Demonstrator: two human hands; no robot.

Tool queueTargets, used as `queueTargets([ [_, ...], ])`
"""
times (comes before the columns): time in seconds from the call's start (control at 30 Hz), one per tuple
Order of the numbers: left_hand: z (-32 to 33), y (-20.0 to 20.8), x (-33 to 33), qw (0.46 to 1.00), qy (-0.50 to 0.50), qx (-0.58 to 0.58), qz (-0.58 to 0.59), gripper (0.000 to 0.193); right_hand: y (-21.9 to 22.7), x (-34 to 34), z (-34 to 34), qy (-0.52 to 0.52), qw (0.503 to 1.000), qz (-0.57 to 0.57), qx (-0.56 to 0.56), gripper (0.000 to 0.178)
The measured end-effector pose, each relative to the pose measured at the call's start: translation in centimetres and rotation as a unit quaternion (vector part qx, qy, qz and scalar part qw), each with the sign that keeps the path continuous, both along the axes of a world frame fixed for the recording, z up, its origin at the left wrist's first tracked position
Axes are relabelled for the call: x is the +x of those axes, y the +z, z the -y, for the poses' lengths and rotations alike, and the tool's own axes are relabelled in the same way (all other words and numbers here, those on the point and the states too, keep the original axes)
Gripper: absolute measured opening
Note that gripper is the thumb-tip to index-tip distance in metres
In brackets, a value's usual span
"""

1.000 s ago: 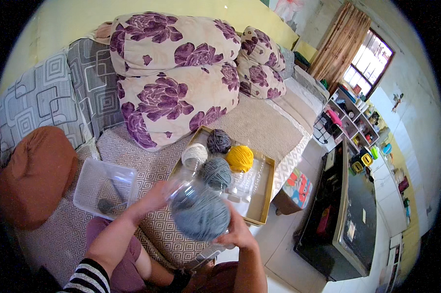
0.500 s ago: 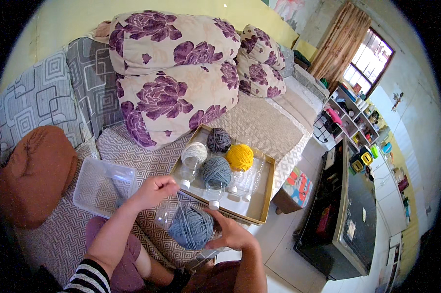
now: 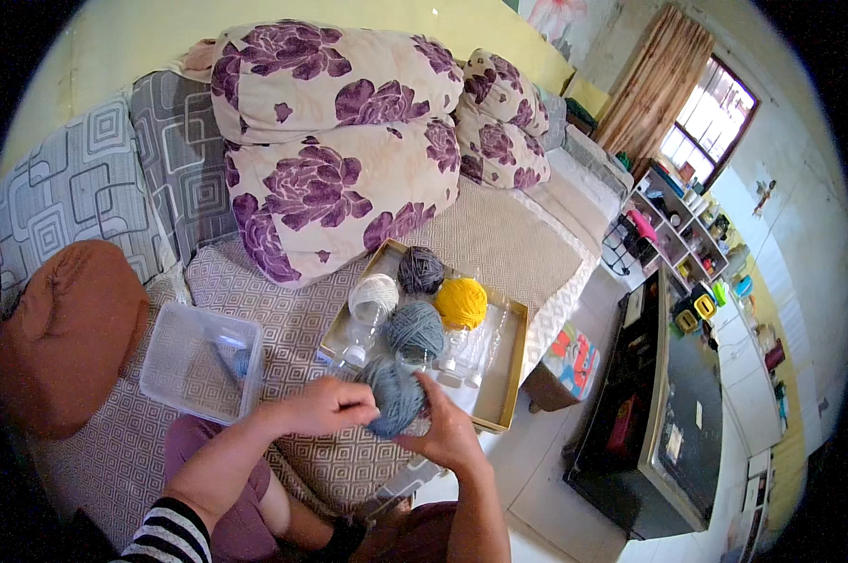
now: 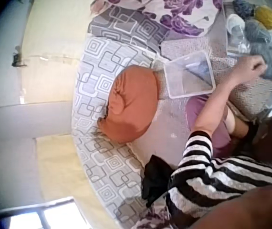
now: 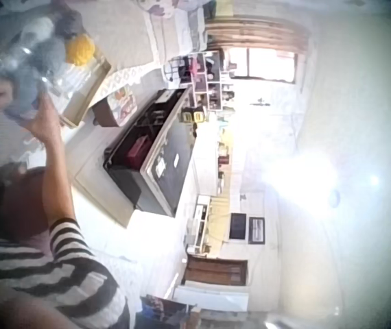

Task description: The person organizes yarn by placing balls of yarn into plastic bottles and then arranging them on a tray.

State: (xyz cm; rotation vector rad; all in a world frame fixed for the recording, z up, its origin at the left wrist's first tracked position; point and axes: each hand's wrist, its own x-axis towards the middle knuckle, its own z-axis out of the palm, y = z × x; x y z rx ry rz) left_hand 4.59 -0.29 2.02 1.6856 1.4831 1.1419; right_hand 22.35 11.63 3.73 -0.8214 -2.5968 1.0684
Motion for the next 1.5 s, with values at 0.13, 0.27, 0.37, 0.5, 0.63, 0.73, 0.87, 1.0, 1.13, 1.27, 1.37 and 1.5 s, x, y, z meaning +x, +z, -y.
queueTargets([
  [0.13,0.5,0.8,-2.3,0.995,0.059,-0.016,0.08,0.015,1.1,1.0,-0.2,0.137,0.974,0.087,-0.159,0.09],
  [0.27,-0.5,-1.9,-3.7,0.981,0.12,-0.019,0.153,0.014,0.4,1.6,-1.1,0.264,0.932,-0.036,-0.245,0.1],
  [0.37,-0.7,-1.9,-2.2,0.983,0.128,0.049,0.119,0.018,-0.2,2.4,-1.0,0.153,0.89,-0.191,-0.386,0.104],
  [0.5,-0.9,-3.0,-2.5,0.973,0.195,0.031,0.122,0.02,0.4,2.3,-1.7,0.106,0.934,-0.169,-0.297,0.104],
  [0.63,-0.2,-3.8,-7.6,0.895,0.265,0.099,0.344,0.02,0.2,2.1,-1.3,0.076,0.949,-0.174,-0.253,0.1],
  [0.73,0.6,-3.5,-9.0,0.915,0.314,0.111,0.227,0.015,0.5,2.0,-1.3,0.08,0.956,-0.191,-0.207,0.098],
  [0.87,0.6,-1.4,-7.1,0.957,0.255,0.13,0.046,0.028,0.3,1.8,-1.4,0.086,0.958,-0.171,-0.212,0.098],
  [1.0,-0.6,-0.1,-3.7,0.981,0.1,0.152,0.073,0.056,0.6,1.0,-0.5,0.105,0.954,-0.157,-0.233,0.102],
  [1.13,-0.9,-2.1,-1.8,0.992,0.056,0.07,0.093,0.039,-0.5,1.1,-0.5,0.097,0.917,-0.21,-0.326,0.103],
  [1.27,-1.2,-4.7,0.2,0.998,0.029,0.013,-0.062,0.022,-0.4,0.6,0.2,0.027,0.874,-0.298,-0.383,0.1],
  [1.37,-1.1,-2.3,1.7,0.978,-0.017,-0.08,-0.191,0.024,-0.2,-0.1,0.0,-0.044,0.885,-0.32,-0.336,0.096],
  [1.5,-0.7,0.2,1.6,0.987,-0.052,-0.096,-0.115,0.025,-1.1,0.1,-0.7,-0.092,0.964,-0.216,-0.123,0.09],
])
